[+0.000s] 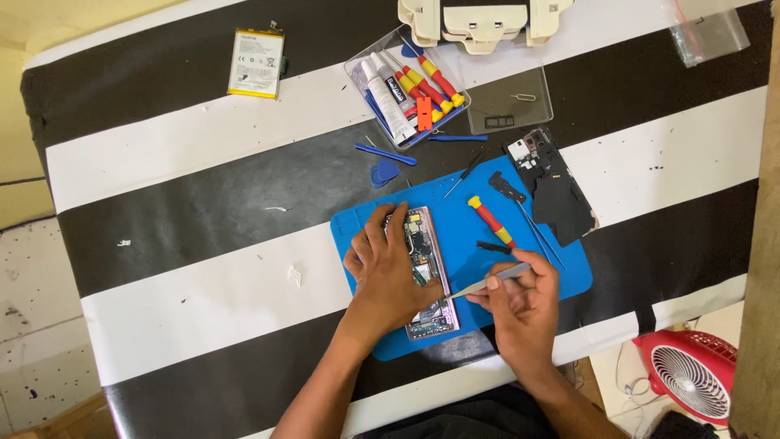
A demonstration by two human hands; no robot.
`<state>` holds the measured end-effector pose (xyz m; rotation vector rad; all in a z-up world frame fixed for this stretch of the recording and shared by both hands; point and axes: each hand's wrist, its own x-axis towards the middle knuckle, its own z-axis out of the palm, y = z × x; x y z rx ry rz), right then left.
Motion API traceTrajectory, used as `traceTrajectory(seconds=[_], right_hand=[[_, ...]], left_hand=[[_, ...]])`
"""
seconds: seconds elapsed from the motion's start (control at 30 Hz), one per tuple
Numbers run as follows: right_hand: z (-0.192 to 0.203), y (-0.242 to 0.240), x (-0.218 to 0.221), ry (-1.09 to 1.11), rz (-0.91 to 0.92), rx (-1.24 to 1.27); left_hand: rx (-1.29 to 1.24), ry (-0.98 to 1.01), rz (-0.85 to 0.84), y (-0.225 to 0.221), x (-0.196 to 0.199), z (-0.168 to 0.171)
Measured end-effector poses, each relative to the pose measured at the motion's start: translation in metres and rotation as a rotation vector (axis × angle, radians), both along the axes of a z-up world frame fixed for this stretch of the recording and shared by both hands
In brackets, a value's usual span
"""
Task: Disassembling a mobile phone by removing screws and internal components using specialized tools.
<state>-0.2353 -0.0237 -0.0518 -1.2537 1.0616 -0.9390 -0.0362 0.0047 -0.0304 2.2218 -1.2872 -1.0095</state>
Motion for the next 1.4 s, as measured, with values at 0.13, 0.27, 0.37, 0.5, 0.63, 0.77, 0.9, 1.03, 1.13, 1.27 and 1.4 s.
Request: traceTrajectory(seconds=[0.13,0.27,0.37,0.5,0.63,0.77,0.9,1.03,1.13,1.27,1.4], right_hand=[[-0.002,-0.002,-0.002,0.004,0.021,0.023],[-0.007,-0.001,-0.004,-0.014,0.040,-0.039],[-0.006,0.000,-0.003,-0.029,0.036,-0.041],[-0.006,-0.001,-0.002,-0.023,-0.005,0.066],[-0.002,-0.002,0.001,-0.030,0.005,0.067],[0.002,-0.006,0.003,-0.016,0.003,0.173],[0.003,-0.009,-0.001,-0.011,-0.026,0.179],[0.001,-0.008,-0.004,-0.047,-0.019,0.178],[-0.004,-0.002,-0.007,-0.057,0.008,0.087],[-0.004,0.003,-0.012,-0.128,-0.046,-0.008],[-0.010,0.000,-0.012,-0.154,-0.059,-0.019]], left_hand=[[0.012,0.009,0.012,-0.002,0.000,0.001],[0.016,0.011,0.021,-0.001,0.000,-0.001],[0.017,-0.004,0.020,-0.001,-0.001,-0.002],[0.024,-0.004,0.024,-0.002,-0.001,-0.002],[0.020,-0.004,0.026,-0.001,-0.001,-0.003],[0.007,-0.009,0.018,0.000,0.000,-0.002],[-0.029,-0.023,0.019,0.000,-0.001,-0.003],[-0.018,0.020,0.000,0.001,0.009,0.004],[-0.011,0.024,-0.064,0.007,0.014,0.012],[-0.157,-0.063,0.066,0.021,-0.002,0.030],[-0.156,-0.193,0.170,0.055,-0.046,0.008]])
